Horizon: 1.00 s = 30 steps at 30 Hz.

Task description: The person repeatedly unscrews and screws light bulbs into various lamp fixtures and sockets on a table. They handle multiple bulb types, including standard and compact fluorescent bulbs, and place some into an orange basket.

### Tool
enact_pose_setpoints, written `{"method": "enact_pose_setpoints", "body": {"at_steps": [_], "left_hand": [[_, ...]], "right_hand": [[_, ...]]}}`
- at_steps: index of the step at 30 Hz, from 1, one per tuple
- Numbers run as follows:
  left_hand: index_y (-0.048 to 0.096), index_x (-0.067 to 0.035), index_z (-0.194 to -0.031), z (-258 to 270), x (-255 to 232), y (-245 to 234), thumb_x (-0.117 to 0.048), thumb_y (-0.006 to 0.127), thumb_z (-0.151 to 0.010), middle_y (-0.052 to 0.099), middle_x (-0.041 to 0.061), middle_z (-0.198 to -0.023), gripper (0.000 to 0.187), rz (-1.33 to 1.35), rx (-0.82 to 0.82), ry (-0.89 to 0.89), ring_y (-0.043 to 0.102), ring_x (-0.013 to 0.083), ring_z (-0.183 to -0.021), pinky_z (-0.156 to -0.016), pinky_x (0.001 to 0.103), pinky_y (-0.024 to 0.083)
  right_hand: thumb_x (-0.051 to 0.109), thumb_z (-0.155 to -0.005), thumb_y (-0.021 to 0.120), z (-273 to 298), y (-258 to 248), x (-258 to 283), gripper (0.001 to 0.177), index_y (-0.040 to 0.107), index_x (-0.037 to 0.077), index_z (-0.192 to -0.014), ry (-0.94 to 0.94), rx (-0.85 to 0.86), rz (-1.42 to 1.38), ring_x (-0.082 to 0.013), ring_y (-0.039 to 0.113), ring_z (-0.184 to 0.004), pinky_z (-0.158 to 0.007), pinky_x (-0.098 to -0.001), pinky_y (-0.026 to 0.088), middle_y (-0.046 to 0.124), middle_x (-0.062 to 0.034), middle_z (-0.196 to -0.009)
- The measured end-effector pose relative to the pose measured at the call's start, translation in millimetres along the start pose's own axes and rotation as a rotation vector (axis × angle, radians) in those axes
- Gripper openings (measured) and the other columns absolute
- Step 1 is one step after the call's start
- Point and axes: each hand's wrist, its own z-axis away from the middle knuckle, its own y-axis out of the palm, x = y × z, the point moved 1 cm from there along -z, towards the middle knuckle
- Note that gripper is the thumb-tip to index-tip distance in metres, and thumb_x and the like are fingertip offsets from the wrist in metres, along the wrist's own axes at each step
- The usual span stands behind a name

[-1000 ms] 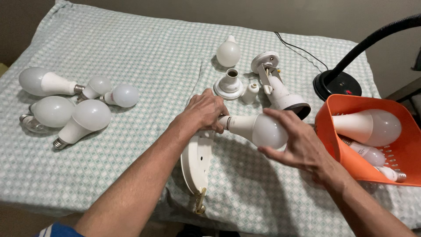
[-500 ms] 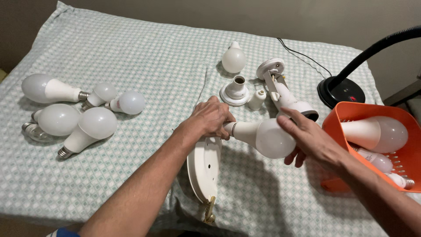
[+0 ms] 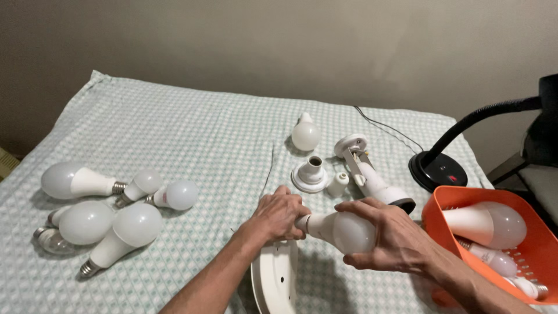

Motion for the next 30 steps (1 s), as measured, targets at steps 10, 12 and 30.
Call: {"method": "enact_pose_setpoints", "body": {"at_steps": [10, 12, 30], "left_hand": [[0.081, -0.018, -0.105, 8.3, 98.1, -32.5, -0.030, 0.088, -0.070, 0.078, 0.000, -0.099, 0.038, 0.334, -0.244, -0.049, 0.071, 0.0187, -0.097, -0.094, 0.039, 0.060], [0.077, -0.015, -0.105, -5.3, 130.7, -53.5, -0.028, 0.085, -0.073, 0.080, 0.002, -0.100, 0.036, 0.431, -0.308, -0.075, 0.076, 0.0159, -0.094, -0.093, 0.036, 0.063], [0.066, -0.010, -0.122, -237.5, 280.6, -78.3, -0.025, 0.084, -0.081, 0.075, 0.003, -0.117, 0.047, 0.541, -0.386, -0.597, 0.071, 0.0167, -0.103, -0.094, 0.031, 0.058]], "right_hand": [[0.056, -0.059, 0.088, -23.2, 87.5, -0.9, 0.114, 0.040, 0.017, -0.156, 0.373, -0.119, -0.734, -0.0386, 0.061, -0.123, -0.090, -0.0517, 0.061, 0.058, -0.0227, -0.140], [0.052, -0.067, 0.086, -40.2, 126.9, 10.6, 0.104, 0.041, 0.017, -0.153, 0.534, 0.034, -0.806, -0.0336, 0.063, -0.123, -0.090, -0.0480, 0.063, 0.058, -0.0195, -0.140], [0.007, -0.080, 0.074, -276.1, 133.5, -9.9, 0.077, 0.039, -0.006, -0.147, 0.275, -0.353, -0.837, -0.0265, 0.068, -0.110, -0.092, -0.0356, 0.057, 0.059, -0.0207, -0.134]]}}
